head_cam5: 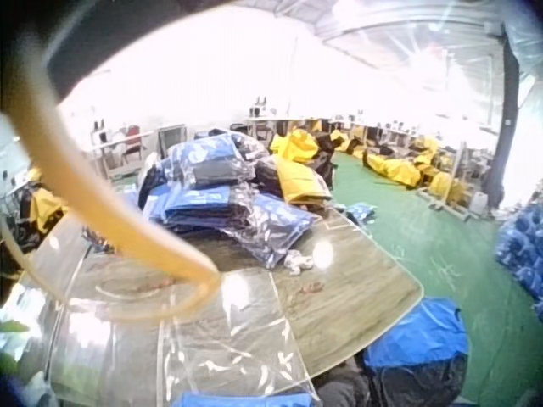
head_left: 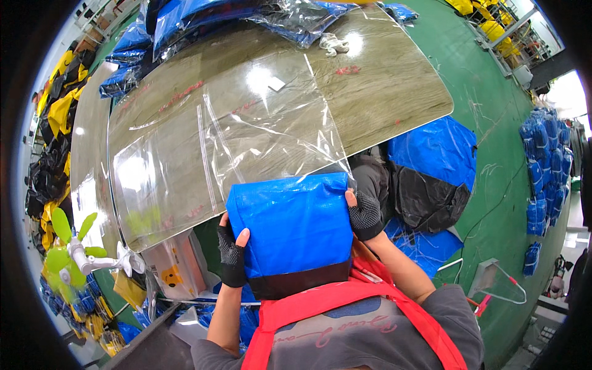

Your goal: The person folds blue and yellow fabric items, places them into clear plastic bags, and secures the bags with white straps. The person handles the items one at a time, folds them, inserts them into bags, and ties the bags shut.

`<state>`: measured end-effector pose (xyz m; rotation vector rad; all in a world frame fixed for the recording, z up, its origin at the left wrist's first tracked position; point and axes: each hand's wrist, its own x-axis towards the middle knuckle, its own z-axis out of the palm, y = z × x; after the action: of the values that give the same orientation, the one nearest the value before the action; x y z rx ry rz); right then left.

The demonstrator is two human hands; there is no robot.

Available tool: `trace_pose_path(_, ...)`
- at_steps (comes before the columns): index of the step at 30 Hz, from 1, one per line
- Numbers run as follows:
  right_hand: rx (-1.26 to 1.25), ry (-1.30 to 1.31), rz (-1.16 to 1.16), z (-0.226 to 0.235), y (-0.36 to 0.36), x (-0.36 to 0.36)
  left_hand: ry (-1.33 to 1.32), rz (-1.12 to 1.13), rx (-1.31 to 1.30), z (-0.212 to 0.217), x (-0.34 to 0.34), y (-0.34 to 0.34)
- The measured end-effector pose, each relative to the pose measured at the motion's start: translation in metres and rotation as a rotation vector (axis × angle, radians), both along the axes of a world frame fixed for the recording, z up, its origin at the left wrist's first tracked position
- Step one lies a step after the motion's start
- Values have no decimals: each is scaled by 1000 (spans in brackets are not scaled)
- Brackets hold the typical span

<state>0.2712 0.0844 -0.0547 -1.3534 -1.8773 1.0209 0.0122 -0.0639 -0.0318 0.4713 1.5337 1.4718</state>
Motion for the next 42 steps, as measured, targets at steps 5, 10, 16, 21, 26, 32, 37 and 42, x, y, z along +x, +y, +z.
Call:
trace_pose_path(5, 67, -141, 137, 3, -10, 11, -263, -132, -125, -3, -16, 3)
trace_pose_path(10, 145, -512, 378, 17, -34, 47, 366, -220, -383, -20, -13, -2)
trace_pose_path(16, -400, -244, 779, 31, 14, 75, 135, -484, -470, -27, -33, -16)
trace_pose_path(21, -546, 294, 243, -28, 57, 46, -371, -272, -145, -5, -31, 34)
trace_pose_path(26, -563, 603, 75, 25, -32, -2, -4, 9, -116, 2, 14, -20)
trace_pose_path(32, -653, 316, 139, 34, -103, 37, 28, -473, -137, 15, 18, -81)
trace_pose_path(37, -376, -116, 100, 21, -69, 54, 130, -310, -341, -38, 44, -59)
trace_pose_path(42, -490, 199, 465, 9, -27, 87, 84, -423, 5, -18, 4, -31)
